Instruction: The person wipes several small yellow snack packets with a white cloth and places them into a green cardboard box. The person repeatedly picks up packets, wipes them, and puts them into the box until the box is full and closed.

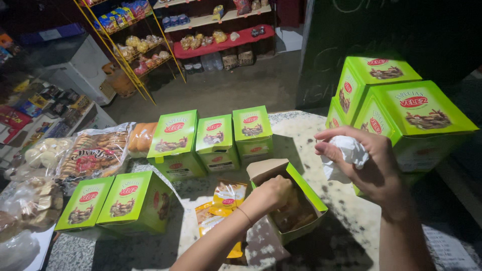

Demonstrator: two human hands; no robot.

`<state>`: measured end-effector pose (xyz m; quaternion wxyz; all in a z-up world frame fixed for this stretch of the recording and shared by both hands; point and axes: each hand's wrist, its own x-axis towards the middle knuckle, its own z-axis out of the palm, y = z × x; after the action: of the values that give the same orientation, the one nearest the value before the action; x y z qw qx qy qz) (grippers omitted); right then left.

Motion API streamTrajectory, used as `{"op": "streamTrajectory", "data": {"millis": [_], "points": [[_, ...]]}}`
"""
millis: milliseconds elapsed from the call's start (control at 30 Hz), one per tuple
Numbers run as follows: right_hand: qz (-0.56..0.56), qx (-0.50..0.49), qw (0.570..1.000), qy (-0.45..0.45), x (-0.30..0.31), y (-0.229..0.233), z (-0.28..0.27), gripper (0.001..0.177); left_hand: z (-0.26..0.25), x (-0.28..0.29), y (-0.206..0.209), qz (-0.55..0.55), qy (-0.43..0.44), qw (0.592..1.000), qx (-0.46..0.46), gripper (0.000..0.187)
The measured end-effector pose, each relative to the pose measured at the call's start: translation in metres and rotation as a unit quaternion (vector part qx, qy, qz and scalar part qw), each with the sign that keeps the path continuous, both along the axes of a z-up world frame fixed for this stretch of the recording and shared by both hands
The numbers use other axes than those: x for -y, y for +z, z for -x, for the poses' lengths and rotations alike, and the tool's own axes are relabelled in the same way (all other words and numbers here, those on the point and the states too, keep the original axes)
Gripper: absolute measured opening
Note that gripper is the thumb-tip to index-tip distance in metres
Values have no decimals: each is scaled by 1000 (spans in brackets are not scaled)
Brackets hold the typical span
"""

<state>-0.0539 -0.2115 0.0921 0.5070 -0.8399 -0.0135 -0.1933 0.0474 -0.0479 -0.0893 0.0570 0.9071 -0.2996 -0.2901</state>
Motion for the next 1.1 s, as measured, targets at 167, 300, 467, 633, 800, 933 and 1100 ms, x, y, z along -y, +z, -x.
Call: {"op": "streamTrajectory", "data": {"millis": [167, 300, 467, 633, 800, 933, 1100], "points": [[-6, 7, 1000, 23, -2, -4, -3, 18, 9, -7, 7, 90, 12, 988, 123, 22], [14, 7, 1000, 19, -2, -5, -4, 18, 52, -38, 64, 171, 13, 972, 164, 15], [1, 22, 999, 25, -5, -4, -3, 18, 95, -62, 115, 230, 321, 903, 169, 50], [30, 28, 999, 26, -9, -4, -1, 17, 79, -73, 80, 228, 239, 929, 166, 37], [49, 52, 997, 39, -11, -7, -3, 17, 62, -71, 73, 225, 231, 924, 206, 45], [57, 46, 997, 33, -12, -8, -4, 17, 46, -64, 61, 191, 274, 914, 229, 26], [79, 59, 994, 37, -12, -9, -7, 16, 33, -45, 19, 142, 259, 888, 351, 17]]}}
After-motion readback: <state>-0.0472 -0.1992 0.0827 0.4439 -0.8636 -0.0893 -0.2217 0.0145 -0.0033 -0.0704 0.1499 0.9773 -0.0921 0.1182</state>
